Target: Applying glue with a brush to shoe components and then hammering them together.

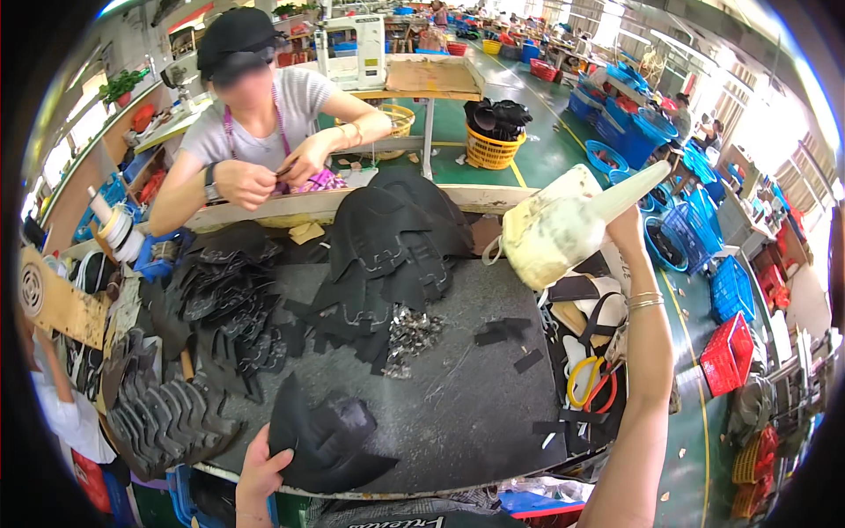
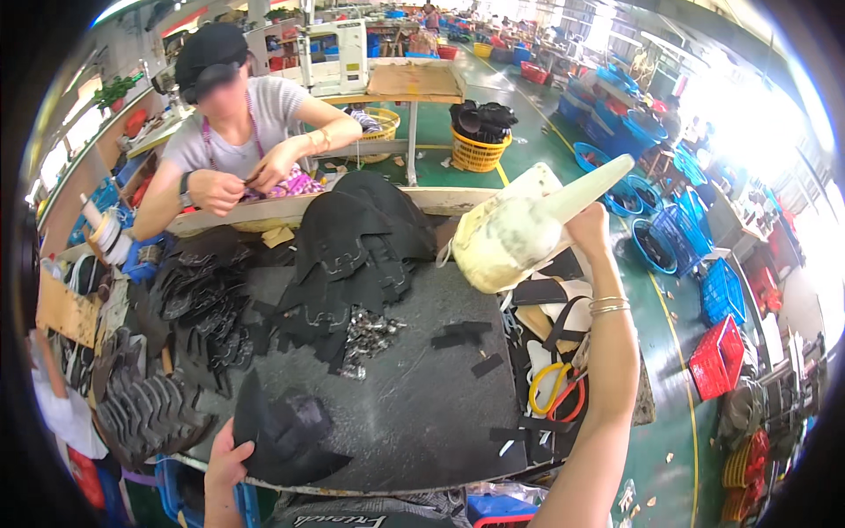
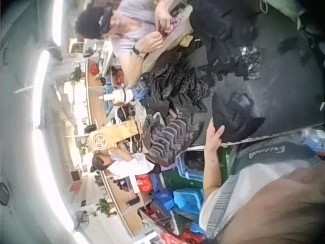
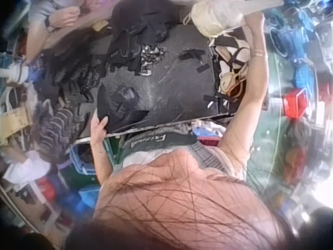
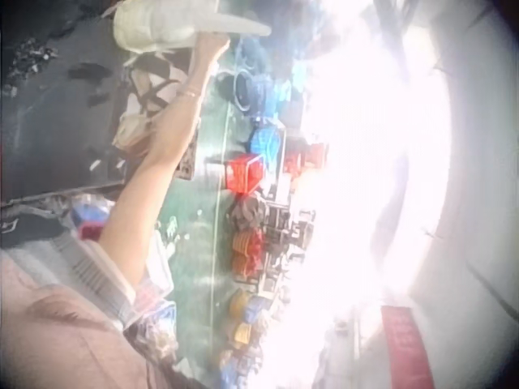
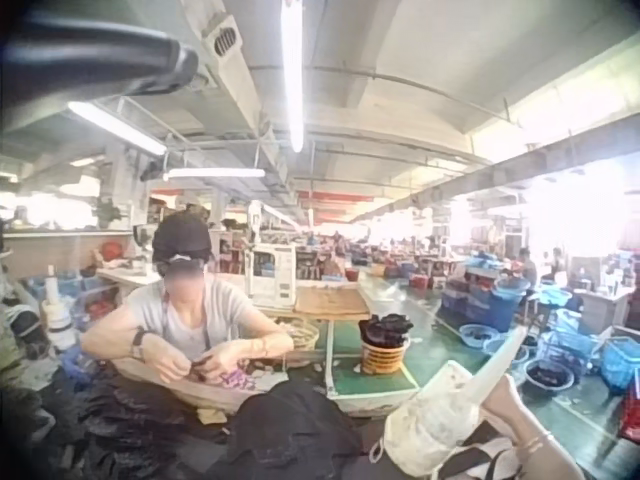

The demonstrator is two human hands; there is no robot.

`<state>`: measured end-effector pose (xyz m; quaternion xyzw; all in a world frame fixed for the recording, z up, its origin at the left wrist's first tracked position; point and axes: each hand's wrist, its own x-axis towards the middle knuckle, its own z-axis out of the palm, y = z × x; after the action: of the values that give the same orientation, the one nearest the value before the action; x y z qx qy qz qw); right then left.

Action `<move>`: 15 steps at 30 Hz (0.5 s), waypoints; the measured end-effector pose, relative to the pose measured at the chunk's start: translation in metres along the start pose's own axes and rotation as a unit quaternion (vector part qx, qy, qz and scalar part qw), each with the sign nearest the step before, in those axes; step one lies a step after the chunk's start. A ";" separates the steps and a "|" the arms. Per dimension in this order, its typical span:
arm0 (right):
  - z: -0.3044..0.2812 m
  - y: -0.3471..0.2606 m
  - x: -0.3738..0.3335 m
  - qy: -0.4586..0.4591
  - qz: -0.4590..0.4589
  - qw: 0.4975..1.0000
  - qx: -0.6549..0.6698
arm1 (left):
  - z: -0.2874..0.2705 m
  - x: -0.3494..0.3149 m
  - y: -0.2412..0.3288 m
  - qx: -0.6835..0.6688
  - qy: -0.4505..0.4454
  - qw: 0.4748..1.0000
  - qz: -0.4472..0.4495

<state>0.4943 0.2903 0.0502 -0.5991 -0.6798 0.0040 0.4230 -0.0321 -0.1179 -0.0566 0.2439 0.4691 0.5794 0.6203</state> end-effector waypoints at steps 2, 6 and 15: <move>-0.002 0.026 0.009 0.015 0.063 0.997 0.047 | -0.002 -0.002 -0.001 0.006 0.007 1.000 -0.007; -0.007 0.052 0.026 -0.033 0.224 0.959 0.168 | -0.013 -0.012 -0.004 0.034 0.027 0.999 -0.027; -0.002 0.086 0.029 0.022 0.479 0.866 0.142 | -0.010 -0.003 -0.006 0.032 0.042 0.999 -0.004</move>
<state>0.5672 0.3371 0.0236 -0.7844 -0.2915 0.2902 0.4643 -0.0373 -0.1243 -0.0657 0.2371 0.5137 0.5713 0.5945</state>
